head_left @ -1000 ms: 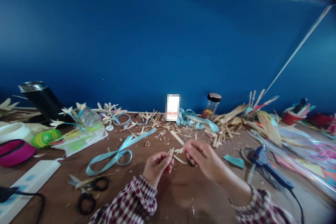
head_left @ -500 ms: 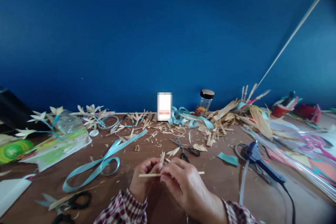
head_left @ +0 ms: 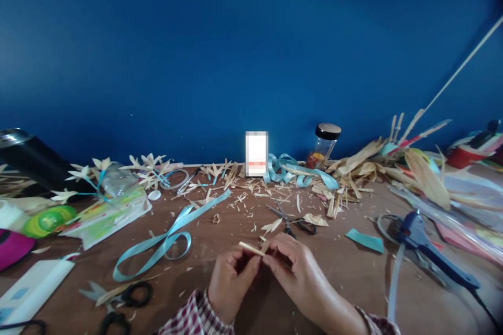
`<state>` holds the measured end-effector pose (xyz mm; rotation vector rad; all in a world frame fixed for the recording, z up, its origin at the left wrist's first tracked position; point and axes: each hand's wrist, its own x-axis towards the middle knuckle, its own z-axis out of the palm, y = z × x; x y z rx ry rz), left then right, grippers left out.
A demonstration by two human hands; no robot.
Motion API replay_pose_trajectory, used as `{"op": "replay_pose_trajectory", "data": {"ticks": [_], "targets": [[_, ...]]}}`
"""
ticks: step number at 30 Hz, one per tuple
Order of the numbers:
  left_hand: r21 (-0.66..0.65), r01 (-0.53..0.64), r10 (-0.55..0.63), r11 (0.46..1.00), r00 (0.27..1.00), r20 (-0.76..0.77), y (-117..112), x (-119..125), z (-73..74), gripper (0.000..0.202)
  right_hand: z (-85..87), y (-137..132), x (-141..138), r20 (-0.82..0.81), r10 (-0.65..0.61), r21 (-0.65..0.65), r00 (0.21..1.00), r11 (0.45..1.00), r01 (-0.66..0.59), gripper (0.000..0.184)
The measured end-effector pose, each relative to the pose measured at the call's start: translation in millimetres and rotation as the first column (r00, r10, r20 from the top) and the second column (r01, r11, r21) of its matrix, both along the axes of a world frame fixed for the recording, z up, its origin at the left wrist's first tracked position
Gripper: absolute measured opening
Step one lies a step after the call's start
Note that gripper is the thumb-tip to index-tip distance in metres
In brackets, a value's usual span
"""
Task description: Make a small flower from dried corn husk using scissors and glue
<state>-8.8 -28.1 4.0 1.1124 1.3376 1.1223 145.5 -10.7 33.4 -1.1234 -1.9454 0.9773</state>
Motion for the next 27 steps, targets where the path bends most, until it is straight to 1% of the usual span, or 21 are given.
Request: {"op": "replay_pose_trajectory", "data": {"ticks": [2,4,8,10,11,13,14,15,16,17,19,20,22,24,27], "targets": [[0.002,0.007,-0.007,1.0,0.999,-0.044,-1.3,1.0,1.9,0.019,1.4,0.9,0.5,0.014,0.014,0.007,1.0,1.0,-0.014,0.012],[-0.018,0.008,-0.009,1.0,0.999,-0.049,-2.7,2.2,3.9,0.018,1.6,0.4,-0.5,0.013,0.01,0.004,1.0,1.0,-0.01,0.015],[0.0,0.015,-0.015,1.0,0.999,-0.049,-5.7,3.2,9.7,0.017,0.0,-0.6,-2.6,0.036,-0.029,0.016,0.999,0.999,0.029,0.017],[0.014,0.035,-0.034,0.999,0.998,-0.051,-7.3,2.6,13.6,0.017,-0.3,3.0,1.1,0.045,-0.066,0.047,0.997,0.997,0.064,0.017],[0.014,0.049,-0.048,0.999,0.998,-0.046,-8.0,2.1,15.3,0.017,0.2,6.1,4.8,0.041,-0.105,0.07,0.994,0.992,0.102,0.017],[-0.002,0.058,-0.058,0.998,0.998,-0.013,-8.7,0.6,17.0,0.019,2.6,13.8,14.6,0.015,-0.232,0.135,0.973,0.964,0.228,0.015],[-0.017,0.048,-0.048,0.999,0.999,0.016,-8.3,-0.2,16.7,0.02,4.5,17.4,19.5,-0.001,-0.305,0.167,0.952,0.939,0.3,0.015],[-0.037,0.031,-0.029,0.999,0.998,0.051,-7.3,-1.2,15.5,0.021,6.6,20.0,23.5,-0.019,-0.35,0.193,0.936,0.918,0.347,0.015],[-0.06,0.008,-0.002,0.998,0.996,0.091,-5.8,-2.2,13.7,0.022,8.7,21.3,25.8,-0.033,-0.361,0.199,0.932,0.912,0.36,0.015],[-0.084,-0.018,0.029,0.996,0.991,0.13,-3.9,-3.2,11.5,0.023,10.4,21.1,26.2,-0.049,-0.34,0.172,0.939,0.924,0.343,0.017],[-0.116,-0.059,0.081,0.991,0.979,0.187,-0.2,-5.0,7.5,0.024,12.2,16.6,21.4,-0.067,-0.232,0.07,0.971,0.969,0.236,0.024],[-0.121,-0.067,0.09,0.99,0.976,0.198,1.0,-5.5,6.4,0.025,12.2,13.0,17.2,-0.07,-0.168,0.024,0.983,0.985,0.171,0.027],[-0.099,-0.052,0.069,0.994,0.982,0.175,1.4,-5.8,6.5,0.023,10.8,5.9,8.2,-0.063,-0.067,-0.022,0.996,0.998,0.066,0.03],[-0.041,-0.013,0.017,0.999,0.996,0.088,-0.9,-5.1,8.4,0.021,8.8,0.6,1.4,-0.044,-0.02,-0.028,0.999,0.999,0.019,0.029],[0.048,0.014,-0.008,0.999,0.992,-0.123,-6.2,-3.2,10.5,0.019,6.6,-3.2,-2.8,0.016,0.022,-0.013,1.0,1.0,-0.022,0.017]]}}
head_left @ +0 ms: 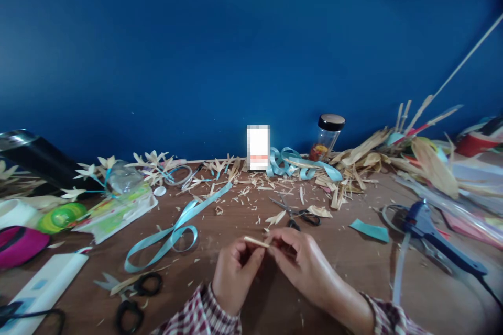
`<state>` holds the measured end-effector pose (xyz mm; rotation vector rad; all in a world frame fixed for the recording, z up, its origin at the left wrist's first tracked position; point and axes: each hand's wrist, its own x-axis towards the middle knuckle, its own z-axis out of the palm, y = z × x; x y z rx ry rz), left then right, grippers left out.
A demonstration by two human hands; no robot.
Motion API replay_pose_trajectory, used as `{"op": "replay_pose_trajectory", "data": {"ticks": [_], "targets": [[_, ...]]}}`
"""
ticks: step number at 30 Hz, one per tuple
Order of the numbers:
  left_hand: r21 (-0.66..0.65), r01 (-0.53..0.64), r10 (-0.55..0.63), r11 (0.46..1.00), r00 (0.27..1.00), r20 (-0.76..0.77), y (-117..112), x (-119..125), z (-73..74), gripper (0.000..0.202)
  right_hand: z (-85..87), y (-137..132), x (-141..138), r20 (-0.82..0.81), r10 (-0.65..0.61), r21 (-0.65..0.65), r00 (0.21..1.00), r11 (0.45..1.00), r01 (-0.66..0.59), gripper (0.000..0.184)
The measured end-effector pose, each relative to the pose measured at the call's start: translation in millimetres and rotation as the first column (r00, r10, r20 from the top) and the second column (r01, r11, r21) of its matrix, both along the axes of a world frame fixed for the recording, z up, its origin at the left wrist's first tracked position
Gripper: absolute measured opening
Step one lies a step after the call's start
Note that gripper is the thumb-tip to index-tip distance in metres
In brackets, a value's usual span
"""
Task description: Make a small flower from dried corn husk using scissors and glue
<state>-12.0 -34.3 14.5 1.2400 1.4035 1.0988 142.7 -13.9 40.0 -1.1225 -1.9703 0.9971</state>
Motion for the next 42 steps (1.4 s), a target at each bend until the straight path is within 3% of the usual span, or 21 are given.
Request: {"op": "replay_pose_trajectory", "data": {"ticks": [4,7,11,14,17,19,23,30,33,37,40,42], "targets": [[0.036,0.026,-0.021,0.999,0.991,-0.13,-5.0,3.4,2.5,0.019,-4.9,4.1,4.5,0.125,-0.025,0.066,0.992,0.998,0.017,0.016],[-0.002,0.084,-0.084,0.996,0.994,-0.075,-8.0,7.0,8.5,0.019,-9.6,18.9,19.6,0.18,-0.207,0.18,0.962,0.968,0.175,0.016],[-0.1,0.11,-0.1,0.989,0.991,0.094,-8.2,9.7,12.1,0.019,-6.1,35.6,38.0,0.101,-0.421,0.257,0.901,0.886,0.385,0.018],[-0.183,0.08,-0.04,0.98,0.976,0.213,-3.1,8.8,9.0,0.02,3.2,28.3,32.2,0.035,-0.346,0.262,0.938,0.909,0.325,0.016],[-0.203,0.08,-0.045,0.976,0.984,0.172,1.1,7.8,7.9,0.018,7.8,12.6,17.7,0.066,-0.148,0.19,0.987,0.973,0.133,0.014],[-0.19,0.093,-0.071,0.977,0.99,0.119,1.6,7.4,9.3,0.017,6.1,5.6,10.9,0.069,-0.071,0.141,0.995,0.988,0.061,0.012],[-0.146,0.086,-0.071,0.986,0.991,0.109,0.3,4.6,9.4,0.019,-0.3,3.1,7.3,0.082,-0.07,0.087,0.994,0.994,0.063,0.011],[-0.079,0.069,-0.034,0.994,0.926,0.376,2.3,0.7,-8.7,0.016,-4.2,-0.1,2.5,0.106,-0.078,0.016,0.991,0.997,0.077,0.004],[-0.109,0.082,-0.023,0.991,0.891,0.454,2.8,1.7,-12.0,0.017,-5.2,-1.1,1.8,0.11,-0.117,0.012,0.987,0.993,0.117,0.006],[-0.192,0.083,0.031,0.978,0.852,0.523,4.3,1.3,-8.1,0.021,2.1,-0.6,6.0,0.143,-0.068,0.057,0.987,0.997,0.061,0.006],[-0.242,0.06,0.078,0.968,0.849,0.522,4.9,0.3,-4.6,0.024,7.7,0.9,8.8,0.172,-0.023,0.12,0.985,0.993,0.002,0.024],[-0.256,0.032,0.105,0.966,0.859,0.502,4.7,0.1,-4.0,0.026,7.6,2.0,8.9,0.179,-0.01,0.129,0.984,0.992,-0.013,0.026]]}}
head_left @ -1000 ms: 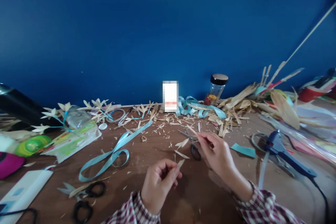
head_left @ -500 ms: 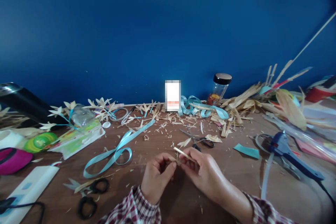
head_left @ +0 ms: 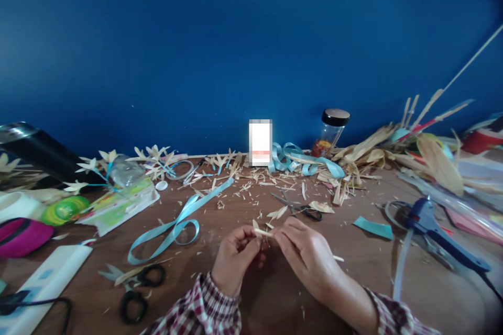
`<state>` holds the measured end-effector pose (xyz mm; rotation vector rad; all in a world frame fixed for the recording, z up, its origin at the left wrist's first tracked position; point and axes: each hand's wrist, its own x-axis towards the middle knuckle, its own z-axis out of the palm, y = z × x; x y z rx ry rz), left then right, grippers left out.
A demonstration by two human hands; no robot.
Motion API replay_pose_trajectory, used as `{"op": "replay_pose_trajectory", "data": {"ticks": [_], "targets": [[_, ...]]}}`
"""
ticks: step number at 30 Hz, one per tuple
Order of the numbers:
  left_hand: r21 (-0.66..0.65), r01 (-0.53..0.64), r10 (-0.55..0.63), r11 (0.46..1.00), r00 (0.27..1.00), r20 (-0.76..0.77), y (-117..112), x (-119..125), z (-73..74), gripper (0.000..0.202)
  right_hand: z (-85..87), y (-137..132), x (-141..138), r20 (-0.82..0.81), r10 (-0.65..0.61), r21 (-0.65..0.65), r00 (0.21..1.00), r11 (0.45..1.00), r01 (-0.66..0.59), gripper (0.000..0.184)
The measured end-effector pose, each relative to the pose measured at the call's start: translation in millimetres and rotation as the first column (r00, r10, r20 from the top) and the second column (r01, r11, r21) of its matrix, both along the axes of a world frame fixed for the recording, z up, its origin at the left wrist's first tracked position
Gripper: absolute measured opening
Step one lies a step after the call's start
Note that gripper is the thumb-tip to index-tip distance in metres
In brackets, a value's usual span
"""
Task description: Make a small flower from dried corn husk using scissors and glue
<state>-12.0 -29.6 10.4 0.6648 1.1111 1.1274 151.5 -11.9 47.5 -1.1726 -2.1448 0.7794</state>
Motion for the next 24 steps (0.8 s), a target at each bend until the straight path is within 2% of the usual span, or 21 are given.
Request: {"op": "replay_pose_trajectory", "data": {"ticks": [4,12,17,24], "targets": [[0.036,-0.008,0.01,0.999,0.999,-0.046,-0.7,0.0,-2.4,0.025,-6.7,1.0,-2.2,-0.013,0.004,-0.031,1.0,0.999,-0.005,0.017],[0.141,0.118,-0.08,0.983,0.965,-0.249,-2.3,-0.1,-1.9,0.018,-7.5,3.3,-0.9,-0.018,0.044,-0.057,0.999,0.997,-0.045,0.014],[0.105,0.122,-0.085,0.987,0.949,-0.304,-3.1,0.6,-0.8,0.017,-10.6,3.1,-2.2,-0.041,0.045,-0.056,0.998,0.997,-0.047,0.017],[0.088,0.171,-0.139,0.981,0.947,-0.289,-2.0,0.1,-0.4,0.02,-13.8,-4.4,-5.7,0.042,-0.049,0.077,0.998,0.996,0.046,0.019]]}}
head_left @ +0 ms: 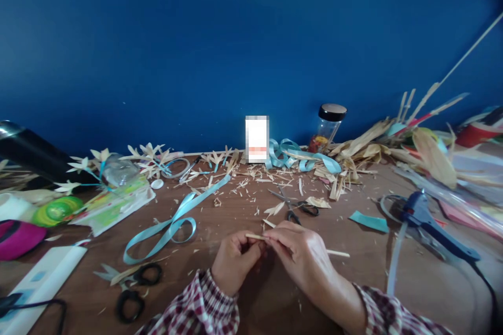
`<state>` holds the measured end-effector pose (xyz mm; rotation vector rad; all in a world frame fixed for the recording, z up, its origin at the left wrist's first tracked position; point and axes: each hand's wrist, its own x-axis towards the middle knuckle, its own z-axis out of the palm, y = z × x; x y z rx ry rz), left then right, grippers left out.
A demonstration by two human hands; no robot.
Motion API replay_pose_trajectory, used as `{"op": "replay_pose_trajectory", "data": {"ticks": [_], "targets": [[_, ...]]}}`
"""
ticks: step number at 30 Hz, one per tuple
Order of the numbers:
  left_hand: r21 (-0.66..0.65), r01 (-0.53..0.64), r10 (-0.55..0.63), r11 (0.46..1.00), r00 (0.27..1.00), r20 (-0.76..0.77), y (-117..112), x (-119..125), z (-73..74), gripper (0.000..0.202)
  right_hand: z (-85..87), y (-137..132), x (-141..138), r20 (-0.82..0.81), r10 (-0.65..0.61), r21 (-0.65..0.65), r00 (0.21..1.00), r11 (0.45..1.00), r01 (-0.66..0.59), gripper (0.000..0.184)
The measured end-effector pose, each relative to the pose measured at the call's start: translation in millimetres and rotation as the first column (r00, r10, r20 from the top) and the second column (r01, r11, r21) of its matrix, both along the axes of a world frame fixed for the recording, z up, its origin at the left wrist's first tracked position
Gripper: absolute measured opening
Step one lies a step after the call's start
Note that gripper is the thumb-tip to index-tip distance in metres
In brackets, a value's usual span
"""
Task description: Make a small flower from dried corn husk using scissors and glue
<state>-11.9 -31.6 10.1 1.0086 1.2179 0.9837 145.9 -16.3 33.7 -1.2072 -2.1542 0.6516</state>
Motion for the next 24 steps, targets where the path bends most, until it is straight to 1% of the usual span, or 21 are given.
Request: {"op": "replay_pose_trajectory", "data": {"ticks": [2,4,6,7,8,10,12,14,16,18,24], "targets": [[-0.02,0.031,-0.031,0.999,1.0,-0.003,-1.5,0.1,3.5,0.02,-0.3,7.0,7.3,0.039,-0.053,0.035,0.998,0.998,0.052,0.019],[-0.055,0.039,-0.039,0.998,0.999,0.009,-2.9,0.0,6.0,0.021,-0.2,17.6,17.7,0.057,-0.156,0.063,0.986,0.986,0.152,0.019],[-0.076,-0.001,0.005,0.997,0.999,0.042,-2.6,-0.9,5.6,0.021,1.1,26.5,25.7,0.014,-0.255,0.068,0.967,0.965,0.254,0.019],[-0.079,-0.039,0.044,0.996,0.997,0.062,-1.5,-1.7,4.1,0.022,2.2,28.4,27.0,-0.037,-0.256,0.052,0.966,0.965,0.258,0.02],[-0.083,-0.08,0.087,0.993,0.993,0.08,-0.1,-2.8,2.1,0.022,3.6,28.3,26.2,-0.086,-0.232,0.028,0.969,0.972,0.235,0.02],[-0.085,-0.137,0.146,0.987,0.984,0.1,3.0,-4.8,-1.9,0.022,6.2,22.4,19.1,-0.168,-0.131,-0.024,0.977,0.991,0.129,0.019],[-0.051,-0.144,0.148,0.988,0.985,0.086,4.3,-5.4,-3.7,0.02,7.4,12.7,8.9,-0.195,-0.034,-0.063,0.98,0.998,0.022,0.018],[0.01,-0.107,0.107,0.994,0.994,0.031,3.1,-3.8,-2.2,0.016,6.7,4.9,0.9,-0.18,0.027,-0.09,0.983,0.995,-0.044,0.017],[0.062,-0.063,0.065,0.996,0.997,-0.039,0.3,-0.6,1.5,0.014,4.4,1.6,-2.5,-0.144,0.046,-0.113,0.988,0.992,-0.063,0.013],[0.076,-0.029,0.036,0.997,0.995,-0.092,-2.0,2.4,5.2,0.015,1.9,1.6,-2.4,-0.11,0.036,-0.124,0.993,0.991,-0.05,0.013],[0.025,0.007,-0.004,1.0,0.995,-0.097,0.1,1.7,7.9,0.018,-0.6,-0.6,-4.1,-0.06,0.015,-0.056,0.998,0.998,-0.018,0.017]]}}
